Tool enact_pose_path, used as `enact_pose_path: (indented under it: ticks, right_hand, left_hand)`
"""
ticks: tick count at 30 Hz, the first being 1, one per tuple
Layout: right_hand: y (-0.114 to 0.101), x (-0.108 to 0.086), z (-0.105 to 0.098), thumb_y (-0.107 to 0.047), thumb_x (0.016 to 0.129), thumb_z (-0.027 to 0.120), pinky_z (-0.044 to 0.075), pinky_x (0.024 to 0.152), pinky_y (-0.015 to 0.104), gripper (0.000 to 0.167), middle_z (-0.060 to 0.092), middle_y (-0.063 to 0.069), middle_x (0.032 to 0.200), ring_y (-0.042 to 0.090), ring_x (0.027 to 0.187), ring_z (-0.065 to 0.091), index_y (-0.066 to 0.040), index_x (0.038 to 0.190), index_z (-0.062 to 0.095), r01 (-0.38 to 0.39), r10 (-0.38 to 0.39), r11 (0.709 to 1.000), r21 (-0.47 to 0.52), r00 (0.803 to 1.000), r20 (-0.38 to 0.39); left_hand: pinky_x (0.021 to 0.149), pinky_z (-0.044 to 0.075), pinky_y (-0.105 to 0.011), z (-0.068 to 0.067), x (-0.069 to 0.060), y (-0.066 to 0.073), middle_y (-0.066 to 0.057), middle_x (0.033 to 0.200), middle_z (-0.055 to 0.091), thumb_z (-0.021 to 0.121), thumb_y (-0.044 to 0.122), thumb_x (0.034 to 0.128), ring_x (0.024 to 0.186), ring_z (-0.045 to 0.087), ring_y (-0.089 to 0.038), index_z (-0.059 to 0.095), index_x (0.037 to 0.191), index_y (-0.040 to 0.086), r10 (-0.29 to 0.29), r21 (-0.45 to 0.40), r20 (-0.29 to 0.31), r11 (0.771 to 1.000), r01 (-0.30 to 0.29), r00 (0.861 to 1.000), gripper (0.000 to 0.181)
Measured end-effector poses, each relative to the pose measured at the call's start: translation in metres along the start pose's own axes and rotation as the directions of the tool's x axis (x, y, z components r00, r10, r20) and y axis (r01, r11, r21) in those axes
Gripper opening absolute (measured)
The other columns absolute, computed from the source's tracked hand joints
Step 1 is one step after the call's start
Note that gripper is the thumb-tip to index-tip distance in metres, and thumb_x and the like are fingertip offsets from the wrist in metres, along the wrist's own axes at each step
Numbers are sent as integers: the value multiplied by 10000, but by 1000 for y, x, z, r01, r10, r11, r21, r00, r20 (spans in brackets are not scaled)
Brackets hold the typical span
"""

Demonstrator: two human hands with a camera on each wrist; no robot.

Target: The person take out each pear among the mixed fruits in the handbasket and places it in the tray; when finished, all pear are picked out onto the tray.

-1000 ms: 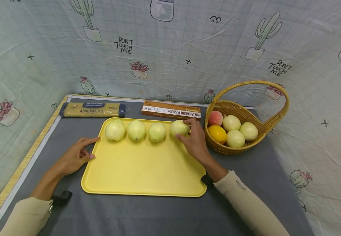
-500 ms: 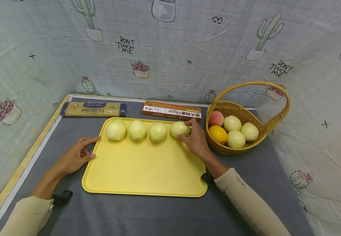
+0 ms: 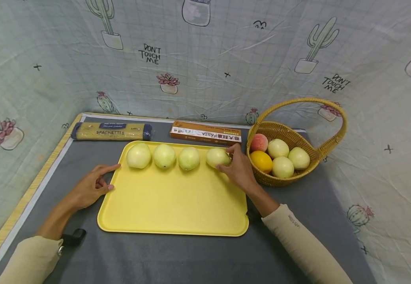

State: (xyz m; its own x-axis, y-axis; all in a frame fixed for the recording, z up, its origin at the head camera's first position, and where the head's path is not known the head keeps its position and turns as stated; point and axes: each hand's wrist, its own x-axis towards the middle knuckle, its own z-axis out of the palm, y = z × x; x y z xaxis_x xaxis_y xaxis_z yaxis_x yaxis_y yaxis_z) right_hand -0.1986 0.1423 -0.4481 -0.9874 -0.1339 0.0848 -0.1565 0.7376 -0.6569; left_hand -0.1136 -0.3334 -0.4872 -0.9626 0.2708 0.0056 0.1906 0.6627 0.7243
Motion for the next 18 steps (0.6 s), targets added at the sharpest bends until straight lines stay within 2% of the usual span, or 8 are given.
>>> enact_pose_path:
  ticks: [2,5,7,9,14,18]
  right_hand:
    - [1,-2,-1,-260,889,894,528,878,481,635,671,214,1276,365,1079,648,-90,1350,493,13,-13,1000,5,1000,-1]
    - [0,-6,-3,-245,905,881,541,992,521,606,643,198,1360,393,1263,632,-91,1344,492,25,-26,999,30,1000,0]
    - [-2,-10,-6,-230,912,875,512,1090,540,581,629,180,1410,393,1372,591,-89,1327,495,46,-46,998,53,999,-6]
    - [-5,-13,-11,-222,916,870,485,1143,537,553,617,155,1441,386,1409,575,-87,1305,500,77,-76,994,80,997,-14]
    - [-12,-20,-28,-215,894,888,512,1124,506,555,634,134,1424,346,1354,625,-80,1299,535,184,-177,972,146,982,-64]
    - [-10,-24,-44,-218,853,923,548,1078,485,606,675,112,1362,315,1283,672,-83,1341,591,265,-249,956,128,960,-130]
  left_hand:
    - [634,423,-259,0,0,0,-289,1398,463,714,41,1004,720,504,-86,443,1599,-1,2,1,-2,1000,-2,1000,655]
    - [642,427,-259,0,0,0,-280,1391,468,713,53,1010,732,511,-88,442,1603,9,-6,4,3,1000,6,1000,654]
    - [647,428,-258,0,0,0,-275,1379,472,711,52,1011,739,512,-90,442,1604,8,-5,7,3,1000,5,1000,653]
    - [655,432,-259,0,0,-1,-275,1382,473,710,52,1012,751,516,-90,440,1605,7,-5,11,6,1000,5,1000,653]
    - [660,432,-253,1,1,-3,-281,1401,468,709,47,1012,764,516,-83,434,1606,-2,-2,14,1,1000,2,1000,656]
    - [658,431,-251,2,1,-4,-285,1406,467,710,41,1010,762,515,-79,435,1604,-5,3,14,-3,1000,-3,1000,656]
